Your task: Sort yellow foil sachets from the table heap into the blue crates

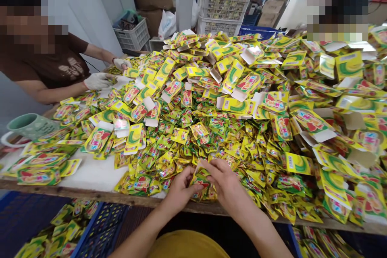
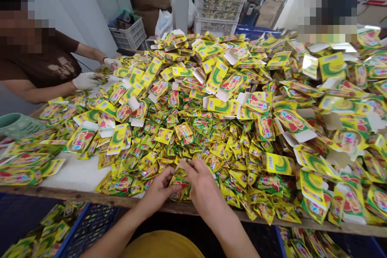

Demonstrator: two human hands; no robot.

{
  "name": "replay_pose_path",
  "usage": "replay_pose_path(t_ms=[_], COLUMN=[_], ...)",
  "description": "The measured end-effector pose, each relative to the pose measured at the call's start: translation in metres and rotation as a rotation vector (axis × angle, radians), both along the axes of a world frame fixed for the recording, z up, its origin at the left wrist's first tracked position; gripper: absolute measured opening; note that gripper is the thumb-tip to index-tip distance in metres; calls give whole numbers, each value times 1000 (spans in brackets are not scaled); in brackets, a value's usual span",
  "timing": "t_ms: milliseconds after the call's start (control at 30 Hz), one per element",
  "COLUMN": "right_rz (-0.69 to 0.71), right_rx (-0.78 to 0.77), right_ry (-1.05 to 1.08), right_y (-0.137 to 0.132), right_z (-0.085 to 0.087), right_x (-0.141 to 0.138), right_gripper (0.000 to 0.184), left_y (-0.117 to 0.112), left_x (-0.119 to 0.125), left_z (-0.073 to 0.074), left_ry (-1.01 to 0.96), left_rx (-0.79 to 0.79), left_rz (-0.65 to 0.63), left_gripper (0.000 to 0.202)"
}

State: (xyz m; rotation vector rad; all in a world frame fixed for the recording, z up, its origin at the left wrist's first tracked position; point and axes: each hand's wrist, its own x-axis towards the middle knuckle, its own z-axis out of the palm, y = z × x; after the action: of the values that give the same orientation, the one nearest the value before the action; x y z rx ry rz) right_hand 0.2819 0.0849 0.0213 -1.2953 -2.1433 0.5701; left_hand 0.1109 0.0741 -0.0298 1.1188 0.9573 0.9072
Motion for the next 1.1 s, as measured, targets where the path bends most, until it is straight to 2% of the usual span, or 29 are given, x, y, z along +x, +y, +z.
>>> replay_pose_path(t_ms=[100, 167, 300, 433, 500, 633, 700, 767, 800, 867, 900, 967, 1033, 1100], right_rz=[-28, 19, 90, 81, 70, 35, -15, -170, -273, -425, -448, -405, -343, -296], right_rx=[38, 27, -72, -179, -154, -89, -86, -113, -168, -393, -523, -708, -734, -657], right_ry=[27, -15, -104, 18, 25, -42, 63, 277, 416, 701, 820, 961, 973, 908], right_y=[-3, -2, -2, -2, -3, -5, -9, -15, -19, -26, -28, -30, -27, -22], right_z=[2, 4, 1, -6, -5, -5, -9, -18, -23, -31, -34, -37, -35, -31], right_x=[1, -1, -9, -11, -8, -3, -2, -4, -6, -13, -17, -26, -33, -37], right_gripper=[23, 13, 13, 16, 19, 8, 8, 12, 15, 22, 25, 26, 23, 20], left_y=[-1, -2, -2, -3, -4, -4, -4, -6, -7, -8, -8, -4, 1, 6], left_x=[-1, -1, -2, -3, -3, -2, -1, -1, -2, -4, -5, -10, -16, -21], left_z=[2, 1, -5, -6, -5, -4, -4, -3, -2, 3, 6, 13, 20, 23], left_ry=[-22, -4, -10, -29, -54, -73, -53, -42, -45, -68, -97, -177, -253, -305], left_rx=[-13, 17, 48, 6, -23, -58, -58, -66, -79, -124, -162, -271, -390, -441], left_rz=[-22, -16, 11, 51, 49, 26, 36, 47, 67, 114, 121, 87, 38, 42], left_gripper=[25, 27, 30, 26, 27, 31, 30, 28, 27, 28, 29, 26, 23, 26])
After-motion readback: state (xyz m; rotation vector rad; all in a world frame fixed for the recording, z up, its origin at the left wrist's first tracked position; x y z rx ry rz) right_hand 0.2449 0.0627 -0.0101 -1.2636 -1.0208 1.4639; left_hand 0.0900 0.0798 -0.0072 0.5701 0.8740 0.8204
